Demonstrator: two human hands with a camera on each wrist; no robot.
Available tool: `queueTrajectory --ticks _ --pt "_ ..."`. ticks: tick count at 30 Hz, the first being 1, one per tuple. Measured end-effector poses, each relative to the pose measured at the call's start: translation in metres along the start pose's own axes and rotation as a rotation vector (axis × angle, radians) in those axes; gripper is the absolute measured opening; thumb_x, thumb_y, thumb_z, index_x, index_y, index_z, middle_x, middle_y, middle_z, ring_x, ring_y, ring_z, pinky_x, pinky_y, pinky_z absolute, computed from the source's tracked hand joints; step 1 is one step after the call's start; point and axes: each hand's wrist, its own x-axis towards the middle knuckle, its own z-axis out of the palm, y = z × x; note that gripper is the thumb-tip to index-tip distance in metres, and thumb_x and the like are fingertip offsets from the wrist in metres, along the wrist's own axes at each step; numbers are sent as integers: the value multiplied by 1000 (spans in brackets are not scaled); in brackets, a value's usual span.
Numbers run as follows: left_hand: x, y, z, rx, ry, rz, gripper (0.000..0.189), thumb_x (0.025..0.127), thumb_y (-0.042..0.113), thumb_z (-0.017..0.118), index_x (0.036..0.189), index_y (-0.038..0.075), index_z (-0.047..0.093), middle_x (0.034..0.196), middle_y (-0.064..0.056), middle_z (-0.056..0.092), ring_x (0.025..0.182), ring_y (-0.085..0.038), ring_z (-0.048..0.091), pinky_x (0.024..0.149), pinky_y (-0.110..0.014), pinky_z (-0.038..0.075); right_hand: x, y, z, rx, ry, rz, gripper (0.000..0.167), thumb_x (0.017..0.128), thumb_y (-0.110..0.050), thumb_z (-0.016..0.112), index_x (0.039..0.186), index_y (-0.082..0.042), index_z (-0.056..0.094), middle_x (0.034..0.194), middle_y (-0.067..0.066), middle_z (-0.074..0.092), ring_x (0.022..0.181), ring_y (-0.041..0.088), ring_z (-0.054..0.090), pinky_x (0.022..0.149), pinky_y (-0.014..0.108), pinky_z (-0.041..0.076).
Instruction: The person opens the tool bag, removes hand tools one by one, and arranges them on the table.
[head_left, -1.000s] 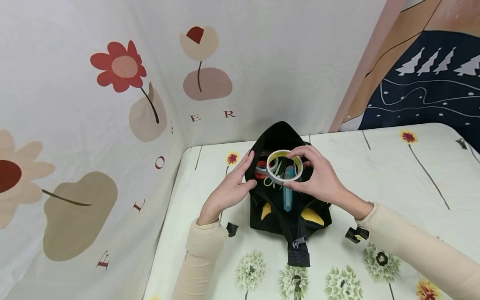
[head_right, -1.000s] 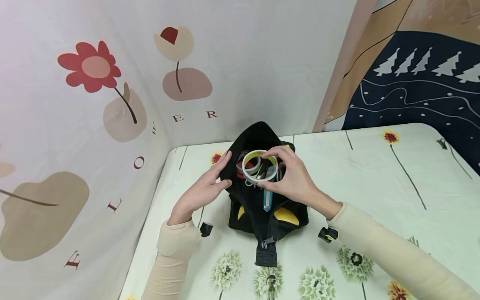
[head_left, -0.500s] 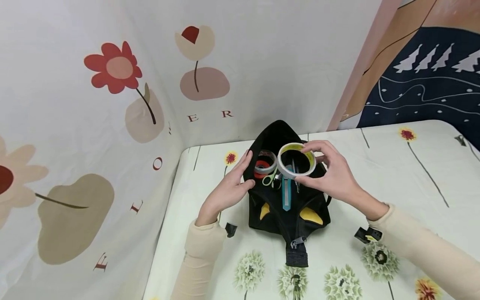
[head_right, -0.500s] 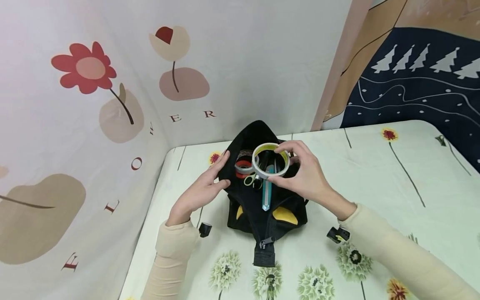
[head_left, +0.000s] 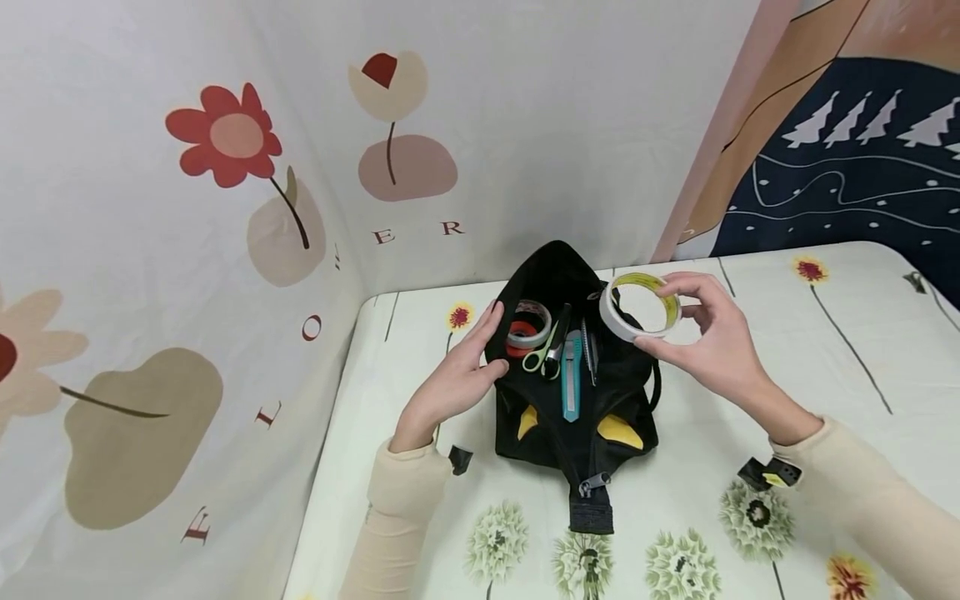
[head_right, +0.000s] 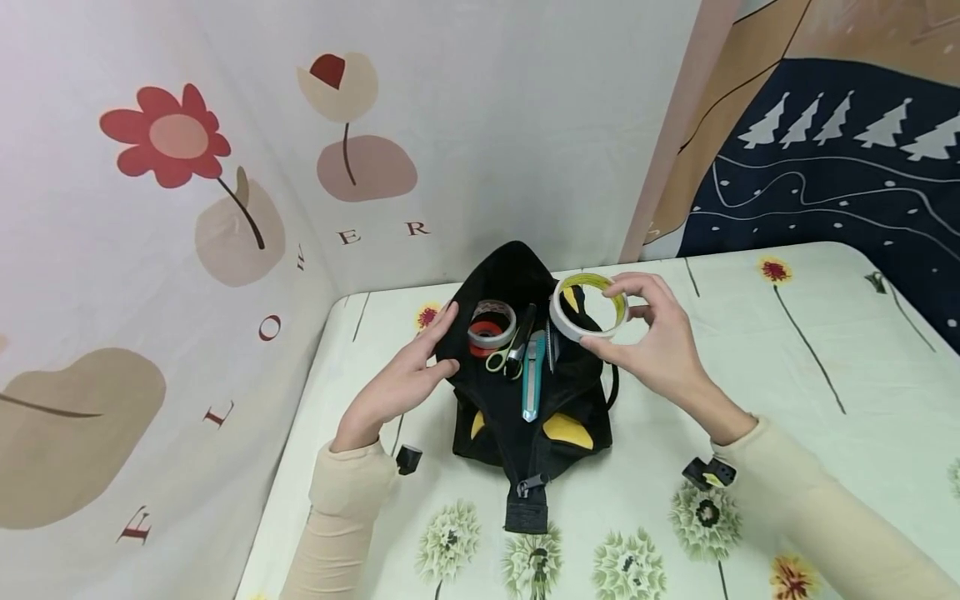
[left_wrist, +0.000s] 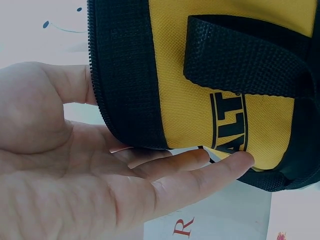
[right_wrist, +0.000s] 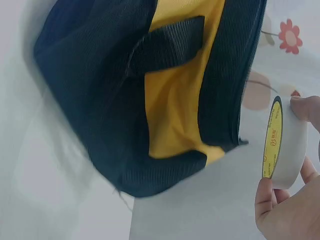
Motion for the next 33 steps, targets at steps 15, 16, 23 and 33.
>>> queueTrajectory --ticks 15,16,23,33 --pt "-1 1 0 7 -1 3 83 109 8 54 179 16 10 187 0 2 172 -22 3 137 -56 14 -11 32 -25 -91 126 136 59 75 17 89 125 12 58 136 -19 55 130 -2 50 91 9 44" --pt "-1 0 0 6 0 3 83 109 8 54 179 16 10 187 0 2 172 -22 3 137 -57 14 -11 34 -25 -100 128 142 59 75 16 90 125 12 58 136 -19 55 130 -3 49 91 9 44" --pt "0 1 0 -14 0 -7 82 110 9 54 180 17 12 187 1 2 172 -22 3 137 -58 15 -14 49 -29 -156 140 176 59 75 13 92 125 10 60 135 -17 52 127 -7 47 90 8 42" --pt "0 2 1 -13 5 -13 82 110 8 54 179 17 13 187 1 3 172 -22 4 137 -57 15 -20 77 -31 -207 120 221 55 77 7 94 122 9 61 130 -11 54 123 -11 43 89 6 41"
